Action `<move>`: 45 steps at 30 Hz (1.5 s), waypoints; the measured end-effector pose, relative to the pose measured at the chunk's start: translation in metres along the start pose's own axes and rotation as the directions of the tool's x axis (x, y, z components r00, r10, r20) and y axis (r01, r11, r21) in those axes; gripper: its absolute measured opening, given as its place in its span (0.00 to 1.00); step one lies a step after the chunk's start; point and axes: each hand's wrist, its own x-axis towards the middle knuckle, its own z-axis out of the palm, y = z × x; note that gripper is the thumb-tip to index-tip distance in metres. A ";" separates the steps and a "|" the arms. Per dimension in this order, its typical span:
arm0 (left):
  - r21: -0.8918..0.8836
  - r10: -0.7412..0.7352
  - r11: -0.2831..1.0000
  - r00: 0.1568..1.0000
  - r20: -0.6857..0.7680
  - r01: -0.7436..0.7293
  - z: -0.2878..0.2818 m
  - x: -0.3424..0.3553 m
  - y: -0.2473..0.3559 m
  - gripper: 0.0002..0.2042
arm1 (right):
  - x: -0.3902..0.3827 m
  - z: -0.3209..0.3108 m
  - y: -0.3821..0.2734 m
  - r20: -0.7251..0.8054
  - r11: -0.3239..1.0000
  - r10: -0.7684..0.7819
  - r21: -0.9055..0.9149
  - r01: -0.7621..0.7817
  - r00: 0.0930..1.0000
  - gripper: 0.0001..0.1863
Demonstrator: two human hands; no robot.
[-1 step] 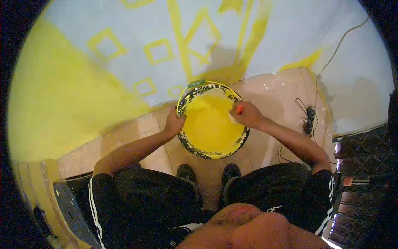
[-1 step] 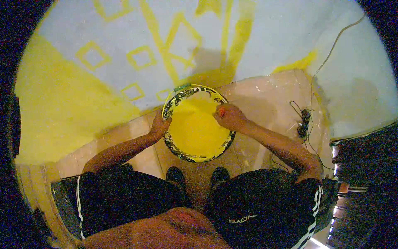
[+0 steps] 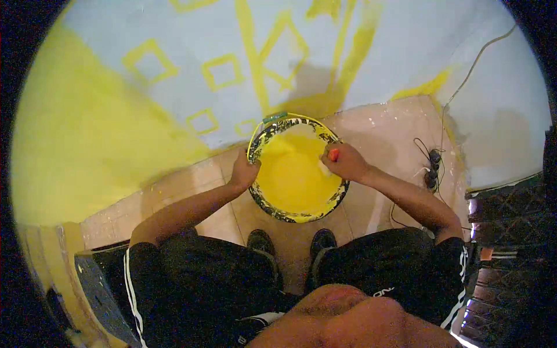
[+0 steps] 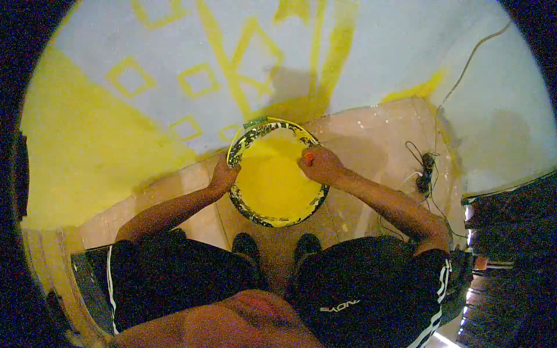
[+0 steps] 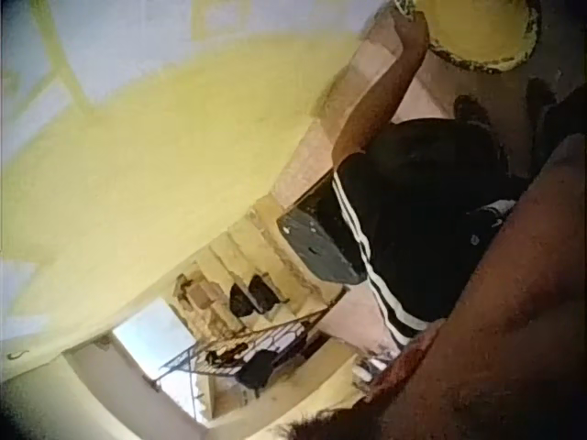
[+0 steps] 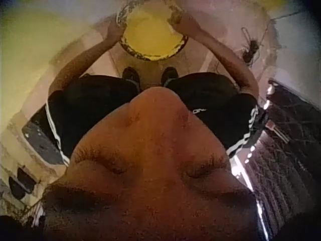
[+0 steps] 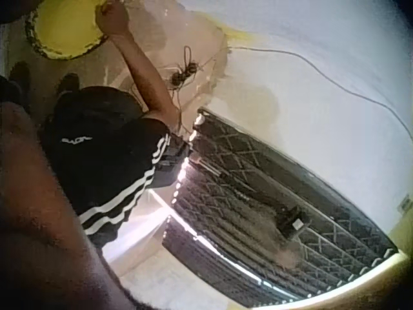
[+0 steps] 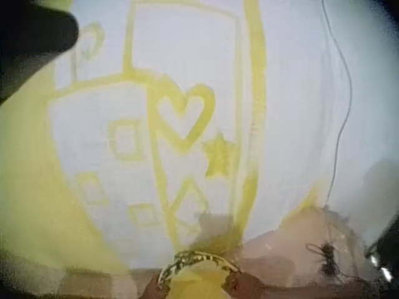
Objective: The person paints yellow designs onto a white wall using a paintbrush dipped in a bucket of yellow paint.
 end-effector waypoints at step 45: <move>0.050 -0.018 0.999 1.000 0.004 0.018 0.000 0.002 -0.001 0.21 | 0.004 -0.014 -0.016 -0.361 0.990 -0.137 -0.014 0.141 0.923 0.12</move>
